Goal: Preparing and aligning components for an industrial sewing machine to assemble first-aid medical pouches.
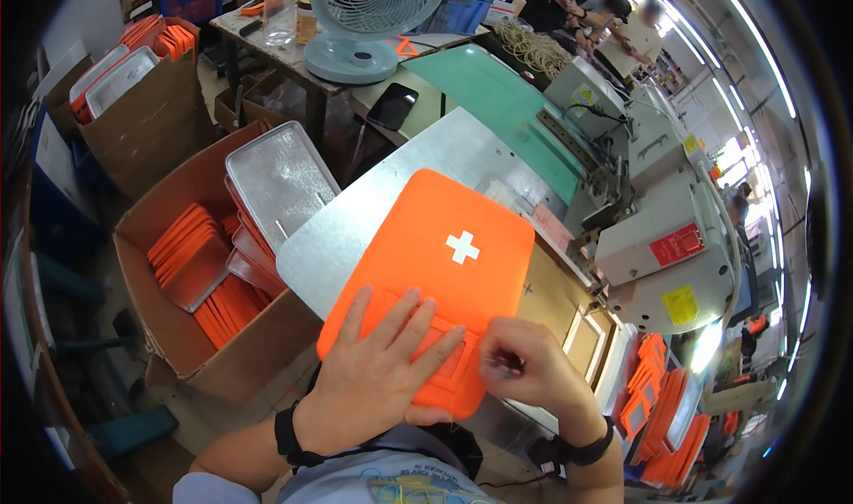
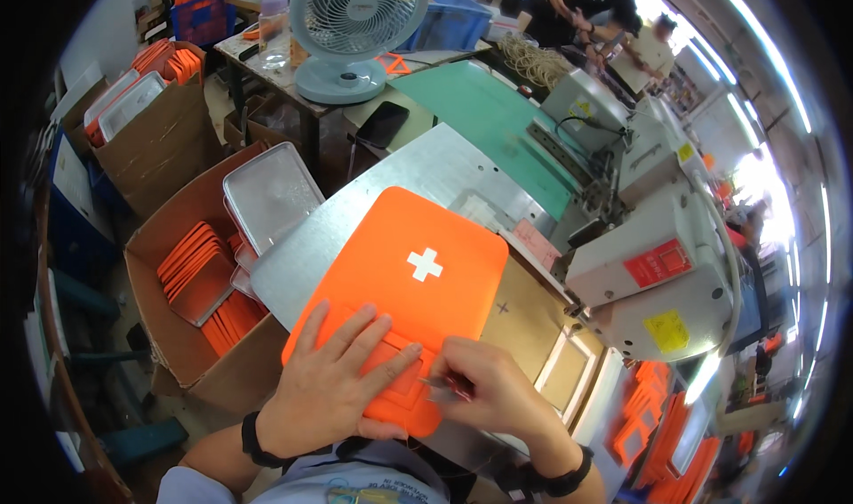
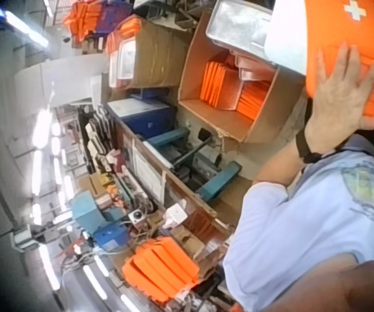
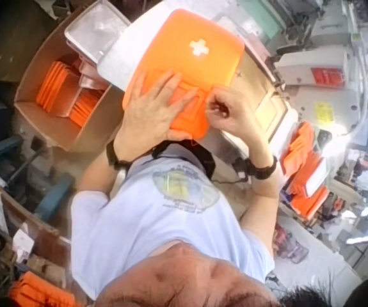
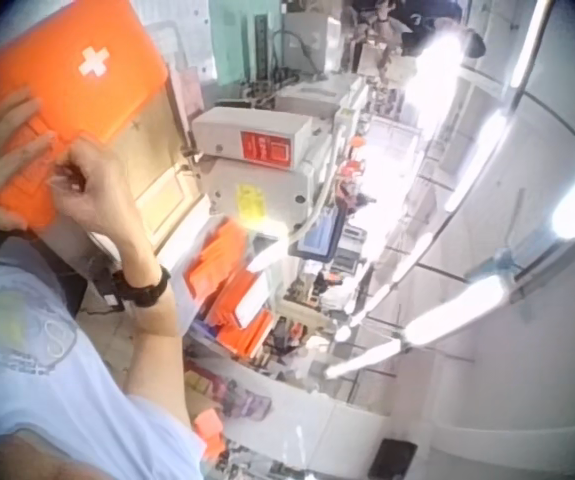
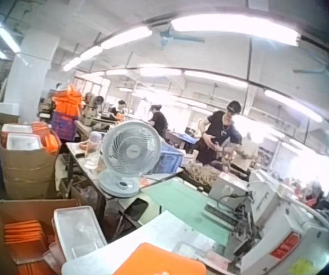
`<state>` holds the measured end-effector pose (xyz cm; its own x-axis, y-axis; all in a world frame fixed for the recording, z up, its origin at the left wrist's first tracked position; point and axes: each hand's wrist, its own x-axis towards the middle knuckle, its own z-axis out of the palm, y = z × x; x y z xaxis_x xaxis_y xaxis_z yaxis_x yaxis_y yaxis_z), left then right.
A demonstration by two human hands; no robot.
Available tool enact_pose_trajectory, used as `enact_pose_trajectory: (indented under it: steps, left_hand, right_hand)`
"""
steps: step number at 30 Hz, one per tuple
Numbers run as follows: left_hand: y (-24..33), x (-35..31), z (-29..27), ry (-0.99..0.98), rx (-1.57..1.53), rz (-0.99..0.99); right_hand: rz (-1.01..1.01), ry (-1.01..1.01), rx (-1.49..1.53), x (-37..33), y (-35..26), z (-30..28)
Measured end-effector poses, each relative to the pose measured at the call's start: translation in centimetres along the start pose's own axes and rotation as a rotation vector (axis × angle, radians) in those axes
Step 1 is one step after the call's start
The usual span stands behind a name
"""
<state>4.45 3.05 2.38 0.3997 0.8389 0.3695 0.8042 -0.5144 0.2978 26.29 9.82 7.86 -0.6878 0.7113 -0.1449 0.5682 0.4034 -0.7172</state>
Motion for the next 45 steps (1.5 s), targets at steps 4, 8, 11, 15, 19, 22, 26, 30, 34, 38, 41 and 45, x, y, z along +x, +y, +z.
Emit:
enact_pose_trajectory:
  steps: [4,8,11,15,19,22,26,30,34,38,41,45]
  left_hand:
    - [0.1,0.0,0.3,-0.003,-0.011,0.005]
    - [0.2,0.1,0.1,-0.033,0.022,0.001]
    - [0.1,0.0,0.0,-0.032,0.022,-0.002]
    - [0.1,0.0,0.1,-0.008,0.018,0.002]
    - [0.1,0.0,0.3,0.002,-0.001,0.001]
    - [0.1,-0.1,0.3,0.006,0.001,0.002]
    - [0.1,0.0,-0.1,-0.025,0.003,0.002]
    - [0.0,0.0,0.1,-0.035,0.003,0.0]
    - [0.0,0.1,0.0,-0.032,-0.01,-0.01]
    - [-0.1,0.0,0.1,-0.01,-0.017,-0.007]
    - [-0.1,-0.2,0.1,-0.009,-0.006,-0.002]
    - [0.0,0.0,0.0,-0.024,-0.001,0.0]
  right_hand:
    - [-0.022,0.101,0.063,-2.4,0.7,0.3]
    - [-0.002,0.259,-0.108,-1.6,0.1,1.3]
    - [-0.063,0.172,-0.202,-1.0,0.1,1.0]
    - [-0.048,0.135,-0.066,-1.3,0.7,0.4]
    - [0.05,0.176,-0.068,-0.7,-0.7,0.8]
    - [0.049,0.095,-0.12,0.0,-1.1,0.4]
    - [-0.054,-0.074,-0.323,1.3,-0.6,-0.7]
    - [-0.158,-0.154,-0.438,2.4,0.0,-0.9]
    - [-0.181,-0.2,-0.479,2.3,-0.3,-1.1]
    - [-0.085,-0.304,0.072,0.5,-0.1,-1.7]
    - [-0.075,-0.324,0.187,-1.3,0.4,-1.9]
    - [0.068,0.088,-0.074,-1.6,-0.6,-0.4]
